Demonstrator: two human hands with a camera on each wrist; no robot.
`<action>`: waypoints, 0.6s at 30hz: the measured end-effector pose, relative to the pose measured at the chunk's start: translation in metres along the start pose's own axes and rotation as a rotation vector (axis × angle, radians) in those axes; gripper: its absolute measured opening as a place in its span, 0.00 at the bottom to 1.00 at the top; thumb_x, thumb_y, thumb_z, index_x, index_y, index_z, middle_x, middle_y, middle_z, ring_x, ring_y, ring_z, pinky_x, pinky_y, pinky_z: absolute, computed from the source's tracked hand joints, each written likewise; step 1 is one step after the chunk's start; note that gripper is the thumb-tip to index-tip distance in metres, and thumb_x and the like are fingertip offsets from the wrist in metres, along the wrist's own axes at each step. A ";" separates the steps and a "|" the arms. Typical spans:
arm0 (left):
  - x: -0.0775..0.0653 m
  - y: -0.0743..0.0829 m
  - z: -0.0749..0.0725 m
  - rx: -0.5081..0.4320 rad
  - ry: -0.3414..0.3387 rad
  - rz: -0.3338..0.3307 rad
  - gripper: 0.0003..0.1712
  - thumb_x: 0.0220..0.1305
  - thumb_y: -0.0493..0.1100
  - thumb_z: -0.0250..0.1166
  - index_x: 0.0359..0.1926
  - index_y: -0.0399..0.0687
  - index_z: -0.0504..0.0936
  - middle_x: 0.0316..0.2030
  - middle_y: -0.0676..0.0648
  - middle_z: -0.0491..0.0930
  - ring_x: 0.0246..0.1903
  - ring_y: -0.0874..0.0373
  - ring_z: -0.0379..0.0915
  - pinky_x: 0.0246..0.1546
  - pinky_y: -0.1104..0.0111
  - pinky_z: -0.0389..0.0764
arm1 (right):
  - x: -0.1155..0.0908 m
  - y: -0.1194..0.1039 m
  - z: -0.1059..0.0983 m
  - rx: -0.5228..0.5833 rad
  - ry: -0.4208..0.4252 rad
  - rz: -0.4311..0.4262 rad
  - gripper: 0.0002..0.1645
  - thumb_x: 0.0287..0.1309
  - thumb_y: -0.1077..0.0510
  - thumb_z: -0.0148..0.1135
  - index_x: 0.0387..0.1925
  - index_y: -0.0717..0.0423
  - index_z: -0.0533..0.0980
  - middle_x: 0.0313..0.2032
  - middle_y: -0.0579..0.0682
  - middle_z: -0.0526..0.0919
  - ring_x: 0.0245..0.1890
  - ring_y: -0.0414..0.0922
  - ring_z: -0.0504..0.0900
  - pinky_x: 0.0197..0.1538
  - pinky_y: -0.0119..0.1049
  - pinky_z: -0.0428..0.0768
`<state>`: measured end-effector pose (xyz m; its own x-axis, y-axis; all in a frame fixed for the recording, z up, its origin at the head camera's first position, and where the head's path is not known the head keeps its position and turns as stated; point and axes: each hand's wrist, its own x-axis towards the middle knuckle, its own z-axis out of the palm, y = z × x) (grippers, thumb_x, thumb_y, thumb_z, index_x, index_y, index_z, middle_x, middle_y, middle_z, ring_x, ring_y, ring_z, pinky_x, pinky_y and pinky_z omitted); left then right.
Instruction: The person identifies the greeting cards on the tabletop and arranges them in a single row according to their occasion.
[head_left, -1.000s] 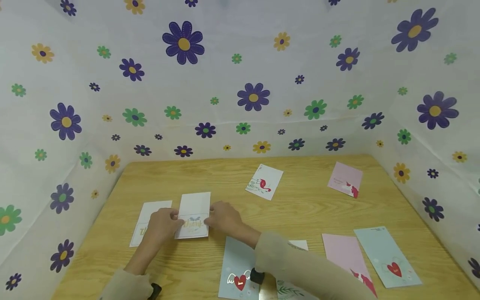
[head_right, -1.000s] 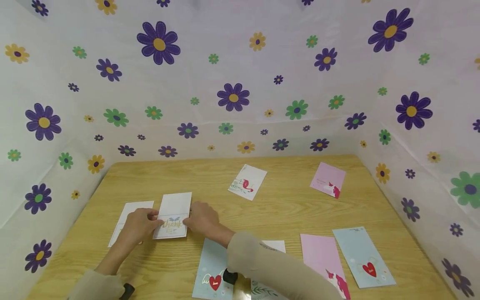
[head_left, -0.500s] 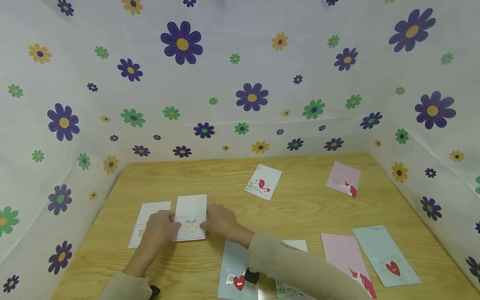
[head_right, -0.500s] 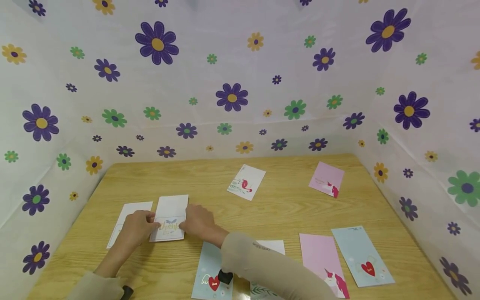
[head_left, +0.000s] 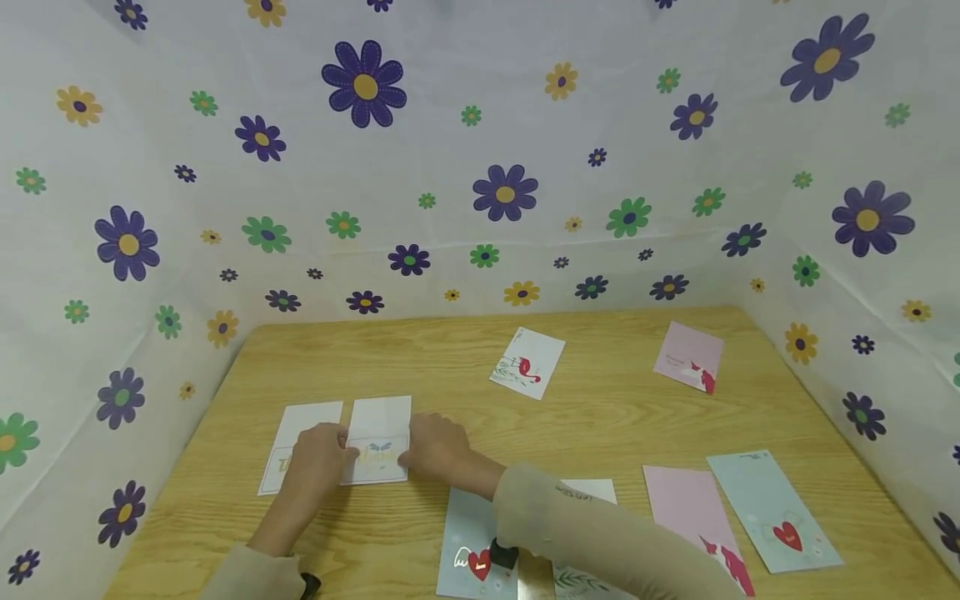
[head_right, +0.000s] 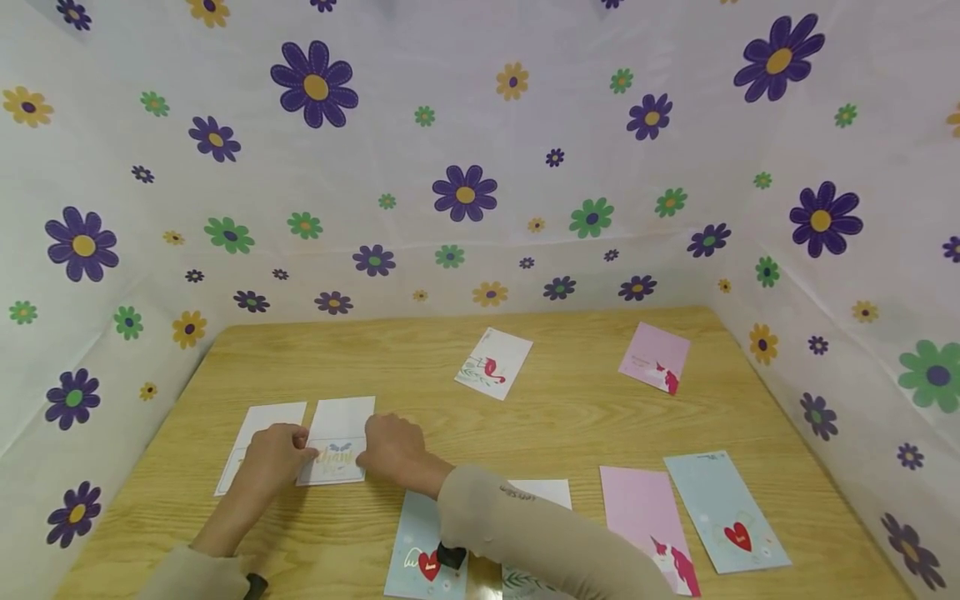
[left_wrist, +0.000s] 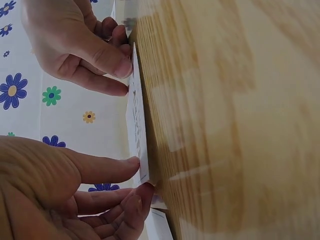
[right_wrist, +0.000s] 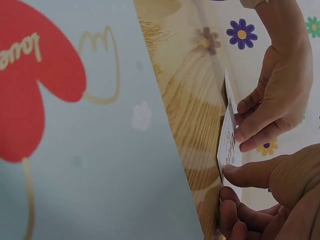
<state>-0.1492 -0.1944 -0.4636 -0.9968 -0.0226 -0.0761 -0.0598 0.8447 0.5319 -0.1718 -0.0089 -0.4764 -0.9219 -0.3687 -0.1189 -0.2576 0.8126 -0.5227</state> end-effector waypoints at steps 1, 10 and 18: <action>0.000 0.000 0.000 0.003 0.002 -0.002 0.06 0.62 0.31 0.70 0.33 0.28 0.83 0.24 0.46 0.74 0.26 0.53 0.70 0.27 0.63 0.71 | 0.000 0.000 0.000 -0.016 0.000 0.000 0.18 0.58 0.53 0.77 0.40 0.62 0.81 0.19 0.46 0.73 0.15 0.39 0.67 0.17 0.30 0.61; -0.002 -0.002 0.002 0.048 0.007 0.044 0.17 0.63 0.31 0.69 0.20 0.39 0.73 0.18 0.50 0.64 0.20 0.57 0.60 0.22 0.66 0.63 | -0.002 0.000 0.000 -0.086 -0.014 -0.089 0.21 0.60 0.54 0.75 0.53 0.56 0.84 0.32 0.45 0.83 0.25 0.40 0.74 0.21 0.31 0.67; -0.003 -0.006 0.004 0.105 0.021 0.098 0.24 0.63 0.33 0.71 0.16 0.43 0.67 0.19 0.51 0.60 0.19 0.59 0.56 0.21 0.68 0.61 | 0.000 -0.002 0.003 -0.106 -0.023 -0.098 0.22 0.61 0.53 0.73 0.56 0.54 0.84 0.35 0.45 0.84 0.26 0.40 0.74 0.22 0.31 0.68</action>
<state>-0.1455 -0.1972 -0.4699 -0.9986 0.0521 -0.0098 0.0423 0.8946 0.4448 -0.1707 -0.0122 -0.4775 -0.8844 -0.4577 -0.0918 -0.3760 0.8150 -0.4410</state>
